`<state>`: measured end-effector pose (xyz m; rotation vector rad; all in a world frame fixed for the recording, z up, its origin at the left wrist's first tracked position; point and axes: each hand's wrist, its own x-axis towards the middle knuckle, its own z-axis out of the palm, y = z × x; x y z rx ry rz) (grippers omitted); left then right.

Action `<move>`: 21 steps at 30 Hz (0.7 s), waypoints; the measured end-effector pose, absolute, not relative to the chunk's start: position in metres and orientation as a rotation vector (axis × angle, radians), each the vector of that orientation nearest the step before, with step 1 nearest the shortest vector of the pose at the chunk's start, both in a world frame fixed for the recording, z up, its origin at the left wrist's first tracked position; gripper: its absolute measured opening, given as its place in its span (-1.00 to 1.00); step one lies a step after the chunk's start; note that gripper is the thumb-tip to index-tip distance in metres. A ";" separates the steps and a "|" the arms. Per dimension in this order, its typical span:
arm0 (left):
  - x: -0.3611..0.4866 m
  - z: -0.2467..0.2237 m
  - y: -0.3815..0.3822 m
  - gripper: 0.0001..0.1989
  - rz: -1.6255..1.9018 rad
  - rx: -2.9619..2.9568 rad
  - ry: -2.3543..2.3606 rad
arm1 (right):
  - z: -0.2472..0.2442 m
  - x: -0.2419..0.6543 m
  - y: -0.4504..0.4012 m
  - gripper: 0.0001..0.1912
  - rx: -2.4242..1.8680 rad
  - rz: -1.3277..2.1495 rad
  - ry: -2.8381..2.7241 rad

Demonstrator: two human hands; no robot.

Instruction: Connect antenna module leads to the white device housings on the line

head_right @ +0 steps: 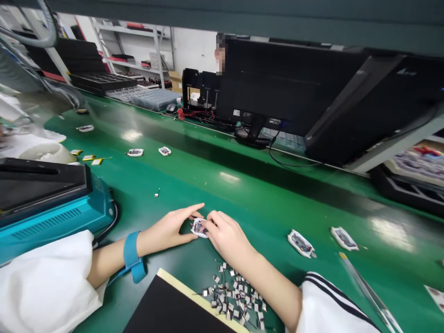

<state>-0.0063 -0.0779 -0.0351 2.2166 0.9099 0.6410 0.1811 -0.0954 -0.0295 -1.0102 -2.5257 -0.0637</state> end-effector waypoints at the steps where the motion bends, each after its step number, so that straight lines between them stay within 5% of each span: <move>1: -0.006 -0.035 -0.078 -0.37 0.665 2.180 0.897 | -0.030 0.179 -0.096 -0.84 -1.007 -0.139 -2.548; 11: -0.004 -0.035 -0.082 -0.40 0.777 1.951 0.810 | -0.030 0.176 -0.097 -0.87 -0.991 -0.388 -2.541; 21: -0.004 -0.033 -0.083 -0.34 0.686 1.905 0.775 | -0.032 0.175 -0.090 -0.80 -0.906 -0.242 -2.476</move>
